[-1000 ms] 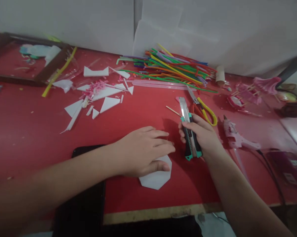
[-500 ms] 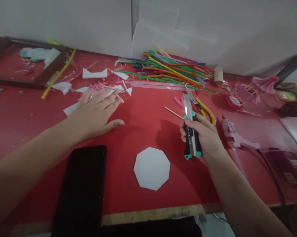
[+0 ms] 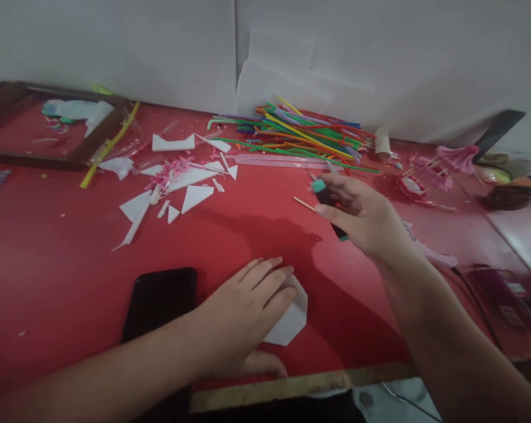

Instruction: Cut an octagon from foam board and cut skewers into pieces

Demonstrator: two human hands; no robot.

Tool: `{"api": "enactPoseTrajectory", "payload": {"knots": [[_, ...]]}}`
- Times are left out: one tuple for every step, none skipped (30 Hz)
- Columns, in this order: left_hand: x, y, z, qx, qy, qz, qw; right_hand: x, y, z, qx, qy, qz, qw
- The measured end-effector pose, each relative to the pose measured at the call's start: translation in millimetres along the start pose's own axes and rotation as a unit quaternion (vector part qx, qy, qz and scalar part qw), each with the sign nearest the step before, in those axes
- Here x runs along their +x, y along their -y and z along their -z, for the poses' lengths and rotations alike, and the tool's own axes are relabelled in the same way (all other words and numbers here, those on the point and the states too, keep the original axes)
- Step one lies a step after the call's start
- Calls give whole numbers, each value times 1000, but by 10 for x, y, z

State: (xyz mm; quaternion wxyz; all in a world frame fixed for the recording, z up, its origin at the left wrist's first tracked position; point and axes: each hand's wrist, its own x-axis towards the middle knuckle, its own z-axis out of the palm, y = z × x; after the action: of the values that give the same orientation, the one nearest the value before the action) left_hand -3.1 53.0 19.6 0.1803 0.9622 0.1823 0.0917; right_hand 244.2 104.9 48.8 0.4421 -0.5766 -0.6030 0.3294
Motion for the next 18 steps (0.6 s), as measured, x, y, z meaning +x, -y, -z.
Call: {"api": "enactPoseTrajectory", "payload": {"knots": [[-1,32,-19,-6,-6,-5,1000,94,39,-34,-47,6,31,998],[0,67,-29,-12,-11,-10,1000,199,67,-78,-89,9,61,994],[1,99,-32,-17,-16,-13,1000,313,79,-131,-139,29,89,986],[1,125,-31,-22,-19,-15,999,430,73,-193,-182,47,112,976],[0,141,-28,-25,-22,-15,999,547,48,-259,-217,67,123,966],[-2,149,-24,-25,-23,-15,999,657,8,-328,-241,79,126,959],[-6,150,-19,-23,-26,-14,999,758,-42,-397,-254,93,131,954],[-10,147,-15,-19,-32,-15,999,845,-97,-461,-265,114,136,948],[-15,141,-12,-14,-40,-18,999,916,-151,-519,-269,123,138,945],[-18,134,-9,-9,-50,-20,998,970,-195,-567,-272,129,138,943],[-20,129,-7,-4,-61,-19,998,1007,-227,-604,-276,133,138,942],[-20,127,-5,2,-73,-12,997,1026,-242,-626,-279,132,138,941],[-19,128,-5,8,-82,1,997,1029,-242,-632,-282,127,139,941],[-18,131,-6,16,-88,16,996,1018,-226,-621,-286,117,142,940],[-17,136,-9,25,-92,30,995,992,-200,-592,-294,100,146,939],[-16,143,-14,35,-95,41,994,954,-170,-543,-306,83,145,937],[-15,149,-20,43,-96,49,993,904,-141,-477,-326,61,143,933],[-15,155,-27,48,-96,55,993,845,-120,-397,-354,43,123,926]]}}
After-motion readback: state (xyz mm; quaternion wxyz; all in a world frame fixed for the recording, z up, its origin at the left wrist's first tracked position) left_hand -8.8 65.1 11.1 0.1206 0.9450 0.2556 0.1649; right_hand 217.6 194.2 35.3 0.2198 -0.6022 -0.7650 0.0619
